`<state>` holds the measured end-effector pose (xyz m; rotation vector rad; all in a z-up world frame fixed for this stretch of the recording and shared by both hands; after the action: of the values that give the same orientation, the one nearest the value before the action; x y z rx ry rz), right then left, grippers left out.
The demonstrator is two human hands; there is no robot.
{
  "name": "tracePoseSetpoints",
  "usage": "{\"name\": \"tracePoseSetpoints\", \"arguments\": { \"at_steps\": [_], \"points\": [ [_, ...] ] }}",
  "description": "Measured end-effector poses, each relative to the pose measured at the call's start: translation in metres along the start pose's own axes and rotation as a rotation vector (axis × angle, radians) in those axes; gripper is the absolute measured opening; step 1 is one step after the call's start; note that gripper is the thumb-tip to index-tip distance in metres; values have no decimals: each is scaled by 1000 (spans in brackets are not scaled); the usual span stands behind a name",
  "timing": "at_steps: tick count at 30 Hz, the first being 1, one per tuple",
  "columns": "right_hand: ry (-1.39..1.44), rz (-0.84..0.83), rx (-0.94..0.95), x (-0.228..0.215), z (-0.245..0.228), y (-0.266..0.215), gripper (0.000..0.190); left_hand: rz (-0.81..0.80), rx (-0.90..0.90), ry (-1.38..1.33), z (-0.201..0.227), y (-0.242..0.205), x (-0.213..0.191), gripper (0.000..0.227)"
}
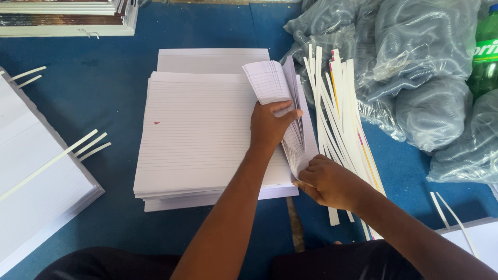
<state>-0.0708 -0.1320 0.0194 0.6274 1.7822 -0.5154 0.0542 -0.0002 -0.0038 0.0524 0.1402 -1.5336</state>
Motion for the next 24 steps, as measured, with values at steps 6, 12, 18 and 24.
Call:
{"name": "tracePoseSetpoints", "arguments": {
  "at_steps": [6,12,18,24],
  "points": [
    [-7,6,-9,0,0,0,28,-4,11,-5,-3,1,1,46],
    [4,-5,4,0,0,0,28,-12,22,-23,-4,1,1,45],
    [-11,-27,14,0,0,1,28,-2,52,-5,-4,2,0,42],
    [-11,-19,12,1,2,-1,28,4,62,3,-1,1,-2,37]
  ]
}}
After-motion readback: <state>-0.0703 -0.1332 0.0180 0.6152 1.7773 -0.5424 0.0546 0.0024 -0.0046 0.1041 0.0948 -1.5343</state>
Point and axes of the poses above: each hand's wrist, its own y-axis towards the middle knuckle, its own x-axis out of the palm, z = x × y, the point moved 5 cm from there along y, towards the middle knuckle, and after that the axes turned 10 degrees about -x, right-handed, at the moved point
